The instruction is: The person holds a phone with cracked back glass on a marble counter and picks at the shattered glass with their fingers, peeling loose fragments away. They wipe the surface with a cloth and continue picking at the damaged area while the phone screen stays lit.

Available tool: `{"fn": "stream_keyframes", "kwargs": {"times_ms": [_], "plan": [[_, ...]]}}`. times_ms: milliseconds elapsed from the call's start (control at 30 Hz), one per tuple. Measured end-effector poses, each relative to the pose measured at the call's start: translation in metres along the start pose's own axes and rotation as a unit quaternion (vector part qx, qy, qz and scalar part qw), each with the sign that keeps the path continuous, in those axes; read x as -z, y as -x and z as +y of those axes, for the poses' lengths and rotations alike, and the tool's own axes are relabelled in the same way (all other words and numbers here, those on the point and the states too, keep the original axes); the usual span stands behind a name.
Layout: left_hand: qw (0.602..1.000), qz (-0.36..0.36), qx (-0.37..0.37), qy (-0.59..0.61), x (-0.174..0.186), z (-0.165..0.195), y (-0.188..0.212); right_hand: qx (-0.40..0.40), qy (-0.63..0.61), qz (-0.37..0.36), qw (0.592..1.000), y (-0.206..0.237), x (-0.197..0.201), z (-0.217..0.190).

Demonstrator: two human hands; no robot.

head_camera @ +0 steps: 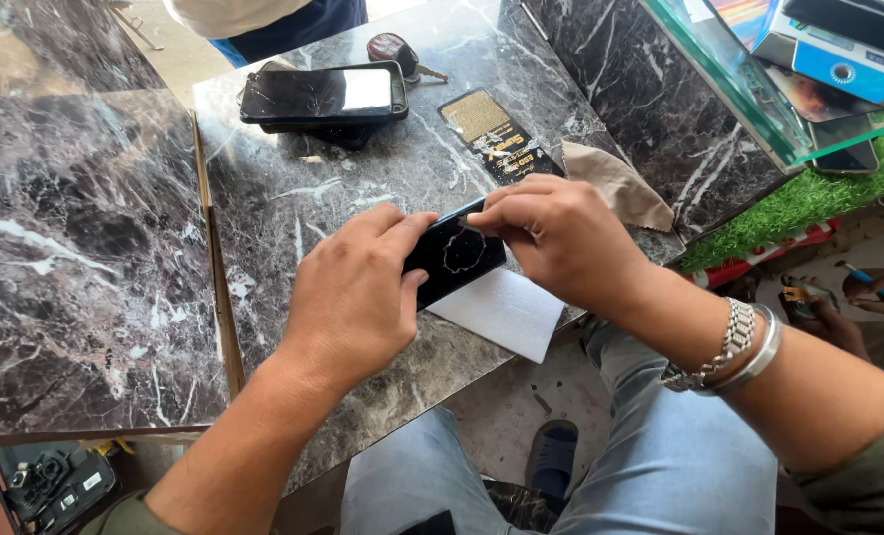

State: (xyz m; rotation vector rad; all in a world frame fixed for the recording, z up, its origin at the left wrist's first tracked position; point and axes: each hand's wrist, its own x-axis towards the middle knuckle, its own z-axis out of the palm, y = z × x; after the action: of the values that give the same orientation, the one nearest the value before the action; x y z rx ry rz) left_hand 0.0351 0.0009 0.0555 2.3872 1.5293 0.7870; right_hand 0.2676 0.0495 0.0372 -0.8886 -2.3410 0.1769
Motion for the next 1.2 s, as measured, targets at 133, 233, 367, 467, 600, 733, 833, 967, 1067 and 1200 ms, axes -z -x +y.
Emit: {"fn": "stream_keyframes", "kwargs": {"times_ms": [133, 233, 367, 467, 600, 733, 833, 967, 1067, 1200], "plan": [[1.000, 0.001, 0.002, 0.005, 0.000, 0.001, 0.001, 0.092, 0.060, -0.013, 0.994, -0.003, 0.003, 0.008], [1.000, -0.007, 0.006, 0.000, -0.001, 0.002, 0.000, 0.200, 0.115, -0.060, 0.971, -0.015, 0.017, 0.015], [1.000, 0.001, -0.001, -0.004, -0.002, 0.002, -0.001, 0.141, 0.105, -0.040, 0.984, -0.016, 0.013, 0.005], [1.000, -0.002, 0.007, 0.002, -0.002, 0.001, -0.001, -0.020, 0.050, 0.034, 0.998, 0.004, -0.008, -0.016], [1.000, -0.003, 0.014, 0.007, -0.001, 0.001, 0.002, -0.093, 0.010, 0.083, 0.992, 0.013, -0.019, -0.026], [1.000, -0.001, 0.006, 0.013, -0.001, 0.001, 0.001, 0.011, 0.030, 0.051, 0.998, 0.002, -0.003, -0.017], [1.000, 0.004, -0.001, 0.002, -0.001, 0.001, 0.002, 0.118, 0.094, -0.019, 0.988, -0.007, 0.012, -0.008], [1.000, 0.001, 0.004, 0.002, -0.003, 0.001, 0.001, -0.036, 0.041, 0.015, 0.998, 0.001, -0.002, -0.018], [1.000, 0.007, -0.001, 0.005, -0.002, 0.001, 0.001, -0.117, 0.015, 0.067, 0.991, 0.010, -0.015, -0.026], [1.000, 0.003, 0.005, 0.002, -0.001, 0.002, 0.002, -0.084, -0.007, 0.084, 0.993, 0.010, -0.015, -0.023]]}}
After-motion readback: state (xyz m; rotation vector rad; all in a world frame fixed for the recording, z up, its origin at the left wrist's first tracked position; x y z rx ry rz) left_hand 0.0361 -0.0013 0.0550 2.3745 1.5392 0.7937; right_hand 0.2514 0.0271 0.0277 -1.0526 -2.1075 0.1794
